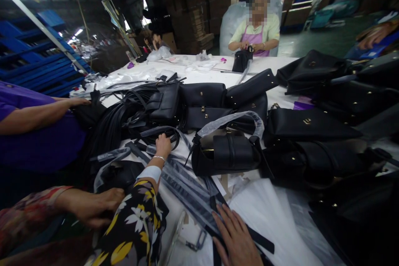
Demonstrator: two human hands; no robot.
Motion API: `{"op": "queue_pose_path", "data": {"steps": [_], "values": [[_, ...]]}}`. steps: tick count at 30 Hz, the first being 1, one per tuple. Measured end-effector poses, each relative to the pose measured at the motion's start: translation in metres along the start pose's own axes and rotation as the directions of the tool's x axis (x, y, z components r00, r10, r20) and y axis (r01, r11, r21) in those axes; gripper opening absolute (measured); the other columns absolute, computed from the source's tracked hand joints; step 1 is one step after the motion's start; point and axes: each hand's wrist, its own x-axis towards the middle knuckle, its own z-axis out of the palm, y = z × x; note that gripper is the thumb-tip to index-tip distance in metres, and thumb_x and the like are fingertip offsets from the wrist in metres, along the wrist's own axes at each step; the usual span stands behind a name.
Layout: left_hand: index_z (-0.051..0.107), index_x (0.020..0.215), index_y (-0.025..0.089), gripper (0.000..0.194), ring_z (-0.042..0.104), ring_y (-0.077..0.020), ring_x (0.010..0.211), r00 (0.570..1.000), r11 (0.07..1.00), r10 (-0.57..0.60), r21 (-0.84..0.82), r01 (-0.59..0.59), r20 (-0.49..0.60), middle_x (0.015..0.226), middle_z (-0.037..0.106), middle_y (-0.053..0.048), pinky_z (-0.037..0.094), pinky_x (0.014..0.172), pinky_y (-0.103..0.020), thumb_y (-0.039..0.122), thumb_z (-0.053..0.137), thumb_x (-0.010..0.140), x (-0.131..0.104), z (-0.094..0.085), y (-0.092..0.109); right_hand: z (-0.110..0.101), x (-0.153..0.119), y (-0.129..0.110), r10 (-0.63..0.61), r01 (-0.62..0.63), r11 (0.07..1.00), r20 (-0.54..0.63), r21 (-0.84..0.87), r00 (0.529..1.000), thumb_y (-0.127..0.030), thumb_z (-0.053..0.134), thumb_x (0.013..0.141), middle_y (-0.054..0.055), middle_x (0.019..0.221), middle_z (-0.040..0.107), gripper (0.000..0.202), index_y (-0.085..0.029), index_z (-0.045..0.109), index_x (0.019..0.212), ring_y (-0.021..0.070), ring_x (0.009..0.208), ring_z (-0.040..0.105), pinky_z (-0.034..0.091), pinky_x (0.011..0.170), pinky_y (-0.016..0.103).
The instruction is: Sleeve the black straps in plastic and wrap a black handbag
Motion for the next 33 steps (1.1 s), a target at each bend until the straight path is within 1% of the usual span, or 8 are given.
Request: {"op": "queue_pose_path", "data": {"steps": [6,10,17,24,26,28,31,33], "values": [[0.060,0.114,0.014,0.029,0.059,-0.0242,0.104,0.985,0.998,0.062,0.009,-0.064,0.162,0.113,0.062,-0.010,0.044,0.093,-0.047,0.032,0.054,0.092,-0.004,-0.013,-0.007,-0.001,-0.001,-0.001,0.024,-0.023,0.999,-0.009,0.038,1.000,-0.039,0.051,0.092,0.005,0.149,0.042,0.055,-0.024,0.040,0.143,0.0264,0.133,0.042,0.031,0.106,0.040],[0.059,0.114,0.015,0.034,0.062,-0.0233,0.100,0.979,0.997,0.068,0.014,-0.073,0.194,0.108,0.065,-0.010,0.049,0.088,-0.042,0.033,0.062,0.086,-0.018,-0.039,-0.027,-0.002,-0.002,-0.003,0.042,-0.041,0.996,-0.014,0.076,0.999,-0.036,0.050,0.092,0.006,0.151,0.039,0.055,-0.023,0.038,0.144,0.0268,0.134,0.040,0.030,0.107,0.041],[0.068,0.095,0.020,0.026,0.067,-0.0256,0.092,0.998,0.998,-0.026,-0.061,0.029,0.055,0.095,0.072,-0.010,0.047,0.072,-0.028,0.038,0.057,0.080,-0.037,-0.124,-0.052,0.002,-0.003,-0.007,0.052,-0.051,0.997,-0.013,0.063,0.999,-0.035,0.049,0.093,0.007,0.152,0.038,0.056,-0.022,0.036,0.146,0.0269,0.135,0.038,0.027,0.110,0.043],[0.068,0.085,0.022,0.026,0.064,-0.0190,0.074,0.988,0.977,0.048,-0.200,-0.078,-0.148,0.075,0.070,-0.002,0.039,0.059,-0.024,0.041,0.050,0.083,-0.104,-0.223,-0.016,0.000,0.000,-0.007,0.087,-0.100,0.977,0.078,0.186,0.993,-0.031,0.051,0.091,0.009,0.150,0.040,0.056,-0.024,0.038,0.144,0.0273,0.137,0.036,0.031,0.110,0.047],[0.067,0.089,0.022,0.028,0.063,-0.0191,0.075,0.974,0.968,0.081,-0.214,-0.127,-0.214,0.079,0.070,-0.003,0.038,0.060,-0.024,0.042,0.050,0.083,-0.133,-0.256,-0.005,-0.016,0.009,-0.007,0.123,-0.157,0.945,0.133,0.287,0.983,-0.033,0.053,0.089,0.011,0.148,0.043,0.054,-0.023,0.044,0.141,0.0279,0.136,0.039,0.034,0.108,0.049],[0.066,0.093,0.021,0.029,0.061,-0.0186,0.074,0.949,0.946,0.134,-0.250,-0.208,-0.284,0.080,0.069,-0.003,0.037,0.061,-0.024,0.043,0.050,0.083,-0.166,-0.290,0.005,-0.046,0.020,-0.009,0.242,-0.258,0.862,0.093,0.437,0.966,-0.036,0.051,0.090,0.013,0.145,0.046,0.052,-0.021,0.046,0.139,0.0282,0.134,0.042,0.036,0.107,0.050],[0.066,0.087,0.018,0.027,0.057,-0.0163,0.067,0.893,0.864,0.195,-0.360,-0.353,-0.406,0.072,0.065,-0.001,0.037,0.061,-0.024,0.042,0.053,0.082,-0.225,-0.340,0.020,-0.112,0.029,-0.016,0.534,-0.353,0.558,0.000,0.751,0.845,-0.044,0.046,0.092,0.014,0.133,0.058,0.049,-0.018,0.052,0.133,0.0289,0.126,0.051,0.041,0.105,0.049],[0.064,0.081,0.017,0.025,0.053,-0.0143,0.062,0.866,0.767,0.220,-0.469,-0.438,-0.449,0.066,0.061,0.001,0.036,0.059,-0.023,0.041,0.054,0.082,-0.270,-0.366,0.032,-0.162,0.024,-0.025,0.589,-0.314,0.375,0.038,0.872,0.807,-0.047,0.039,0.095,0.013,0.124,0.065,0.047,-0.019,0.053,0.131,0.0267,0.117,0.059,0.047,0.100,0.047]]}}
